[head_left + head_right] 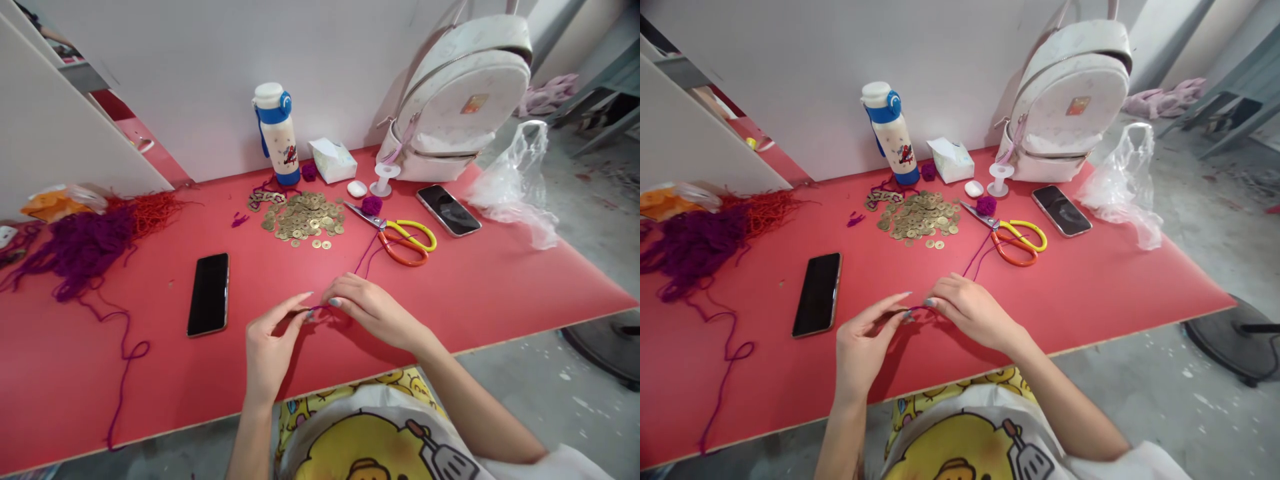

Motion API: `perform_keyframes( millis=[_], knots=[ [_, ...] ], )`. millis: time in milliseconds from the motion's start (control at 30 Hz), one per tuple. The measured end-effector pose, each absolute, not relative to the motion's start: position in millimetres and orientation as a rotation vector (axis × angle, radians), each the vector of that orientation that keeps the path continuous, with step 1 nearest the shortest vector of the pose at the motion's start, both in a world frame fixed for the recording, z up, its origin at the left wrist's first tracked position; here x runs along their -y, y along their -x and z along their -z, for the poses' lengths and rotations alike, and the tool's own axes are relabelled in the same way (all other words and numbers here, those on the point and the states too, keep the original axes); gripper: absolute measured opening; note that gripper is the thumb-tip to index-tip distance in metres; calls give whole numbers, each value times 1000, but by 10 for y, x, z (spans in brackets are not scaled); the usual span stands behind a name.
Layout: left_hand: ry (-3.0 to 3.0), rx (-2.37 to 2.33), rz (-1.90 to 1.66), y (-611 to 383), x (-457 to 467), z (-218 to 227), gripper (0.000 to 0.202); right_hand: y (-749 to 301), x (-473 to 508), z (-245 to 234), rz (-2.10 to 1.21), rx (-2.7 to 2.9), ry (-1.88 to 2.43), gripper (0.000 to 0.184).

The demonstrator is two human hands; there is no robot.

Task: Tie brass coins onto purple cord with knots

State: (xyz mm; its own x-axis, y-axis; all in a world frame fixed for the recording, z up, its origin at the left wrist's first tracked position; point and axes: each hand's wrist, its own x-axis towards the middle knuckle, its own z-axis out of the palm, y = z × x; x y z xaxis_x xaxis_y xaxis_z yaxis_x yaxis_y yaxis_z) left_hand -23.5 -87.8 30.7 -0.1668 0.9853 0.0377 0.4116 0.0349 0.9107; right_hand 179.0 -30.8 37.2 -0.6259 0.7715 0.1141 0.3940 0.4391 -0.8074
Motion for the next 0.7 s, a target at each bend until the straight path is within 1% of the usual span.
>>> perform_keyframes(
  millis=[167,367,433,533,700],
  knots=[
    [-1529,-1663,-1074,233,903,-313,25,-1725,320,-334,-1064,2189,962,21],
    [-1540,-1634,-1070,226,891,-346,21,-1701,322,-294,-936,2194,990,17],
    [-1531,-1624,-1069,220,888,-351,20,-1694,324,-291,-852,2223,1012,15],
    [-1484,-1619,-1060,213,885,-350,19,-1681,335,-290,-638,2276,1060,14],
    [-1206,-1565,-1094,221,864,-309,15,-1683,368,-261,-362,2241,1002,14]
  ],
)
